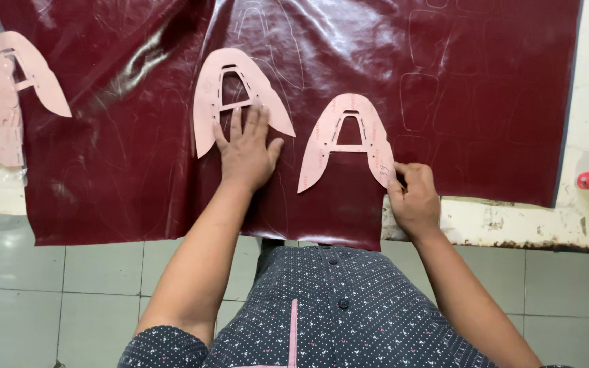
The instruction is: The person holds a pink paper pattern shaped like a shoe upper component on a red cutting mat and traces around its edges with a marking pen, drawing outline lines on the material. They reposition the pattern, pull a gray cloth aside, and continue tracing around the pattern edges.
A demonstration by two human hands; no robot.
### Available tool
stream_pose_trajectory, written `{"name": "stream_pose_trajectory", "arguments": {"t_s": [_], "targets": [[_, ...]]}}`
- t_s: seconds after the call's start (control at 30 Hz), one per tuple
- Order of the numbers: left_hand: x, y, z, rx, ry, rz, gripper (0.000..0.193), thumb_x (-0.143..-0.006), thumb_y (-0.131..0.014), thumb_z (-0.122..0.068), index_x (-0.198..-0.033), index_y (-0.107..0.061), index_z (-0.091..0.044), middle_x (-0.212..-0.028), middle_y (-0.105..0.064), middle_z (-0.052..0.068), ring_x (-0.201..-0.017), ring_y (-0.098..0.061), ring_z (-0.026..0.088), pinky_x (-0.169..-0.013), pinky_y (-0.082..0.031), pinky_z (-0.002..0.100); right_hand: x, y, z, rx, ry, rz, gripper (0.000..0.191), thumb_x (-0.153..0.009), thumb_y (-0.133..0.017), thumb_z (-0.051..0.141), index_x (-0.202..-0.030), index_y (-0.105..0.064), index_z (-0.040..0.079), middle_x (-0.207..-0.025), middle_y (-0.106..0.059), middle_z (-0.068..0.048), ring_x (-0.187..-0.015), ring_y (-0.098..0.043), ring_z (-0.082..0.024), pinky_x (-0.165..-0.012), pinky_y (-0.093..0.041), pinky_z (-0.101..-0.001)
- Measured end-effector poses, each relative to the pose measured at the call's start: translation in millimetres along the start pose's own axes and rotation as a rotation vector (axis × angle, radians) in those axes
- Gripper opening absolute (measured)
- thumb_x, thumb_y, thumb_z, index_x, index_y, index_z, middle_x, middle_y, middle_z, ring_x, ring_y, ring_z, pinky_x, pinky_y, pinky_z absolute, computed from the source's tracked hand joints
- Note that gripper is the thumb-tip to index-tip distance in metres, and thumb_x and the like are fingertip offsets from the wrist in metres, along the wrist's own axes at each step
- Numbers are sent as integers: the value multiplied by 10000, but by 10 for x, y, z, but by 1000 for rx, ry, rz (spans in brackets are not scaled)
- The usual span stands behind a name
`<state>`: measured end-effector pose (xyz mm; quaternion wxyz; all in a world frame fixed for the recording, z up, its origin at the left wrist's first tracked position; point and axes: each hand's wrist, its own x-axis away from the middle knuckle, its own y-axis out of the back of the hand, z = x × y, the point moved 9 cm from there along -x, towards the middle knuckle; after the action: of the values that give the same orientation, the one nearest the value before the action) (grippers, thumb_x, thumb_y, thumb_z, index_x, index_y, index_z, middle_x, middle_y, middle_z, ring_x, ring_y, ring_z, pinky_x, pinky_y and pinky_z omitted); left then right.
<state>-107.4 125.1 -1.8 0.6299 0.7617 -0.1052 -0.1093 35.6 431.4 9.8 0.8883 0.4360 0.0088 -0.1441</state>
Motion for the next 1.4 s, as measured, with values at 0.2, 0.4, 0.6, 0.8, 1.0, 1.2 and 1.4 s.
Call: {"name": "stream_pose_trajectory", "arguments": {"t_s": [0.2, 0.4, 0.6, 0.8, 1.0, 1.2, 1.4], "targets": [[393, 66, -359, 216, -165, 75, 426, -915, -719, -335, -1300, -632, -173, -1510, -471, 54, -1543, -328, 281, -1277, -134, 575, 160, 65, -195, -12, -42, -21, 174, -957, -672, 138, -1106, -749, 91, -1114, -632, -84, -886, -672, -234, -771, -555, -356], [771, 149, -509, 380, -199, -60, 480, -837, -776, -310, -1286, -679, -171, -1503, -477, 111, -1459, -360, 355, -1203, -171, 562, 175, 76, -105, -34, 0, 20, 205, -934, -723, 159, -1123, -780, 103, -1112, -635, -75, -800, -672, -195, -698, -550, -333], [699, 90, -386, 433, -77, -141, 327, -864, -768, -271, -1176, -740, -177, -1483, -514, 93, -1438, -409, 343, -1194, -224, 539, 95, 73, -24, -38, 18, 88, 284, -910, -739, 172, -1185, -766, 108, -1121, -629, -76, -835, -680, -190, -720, -552, -329], [729, 106, -316, 496, -72, -152, 180, -839, -785, -223, -1015, -792, -186, -1442, -566, 70, -1436, -431, 333, -1205, -236, 534, 110, 48, -108, -66, -84, 69, 249, -913, -757, 191, -1145, -759, 100, -1114, -621, -60, -794, -660, -172, -713, -554, -316], [721, 123, -293, 523, -66, -161, 181, -819, -798, -229, -995, -805, -187, -1432, -574, 65, -1426, -438, 329, -1196, -241, 535, 121, 4, -158, -52, -77, 69, 234, -942, -725, 171, -1163, -770, 109, -1105, -623, -58, -819, -659, -168, -729, -545, -320], [718, 129, -322, 516, -71, -183, 177, -812, -800, -226, -984, -801, -186, -1419, -588, 65, -1414, -458, 331, -1186, -263, 531, 119, 114, -264, -188, -57, 32, 212, -988, -647, 95, -1180, -737, 80, -1155, -642, -55, -1009, -660, -163, -883, -533, -298], [719, 123, -317, 512, -72, -201, 166, -820, -791, -212, -985, -802, -192, -1412, -599, 65, -1406, -473, 331, -1181, -276, 521, 147, 66, -247, -175, -113, 105, 217, -934, -678, 95, -1125, -781, 100, -1093, -624, -60, -869, -643, -160, -772, -521, -289]]}}
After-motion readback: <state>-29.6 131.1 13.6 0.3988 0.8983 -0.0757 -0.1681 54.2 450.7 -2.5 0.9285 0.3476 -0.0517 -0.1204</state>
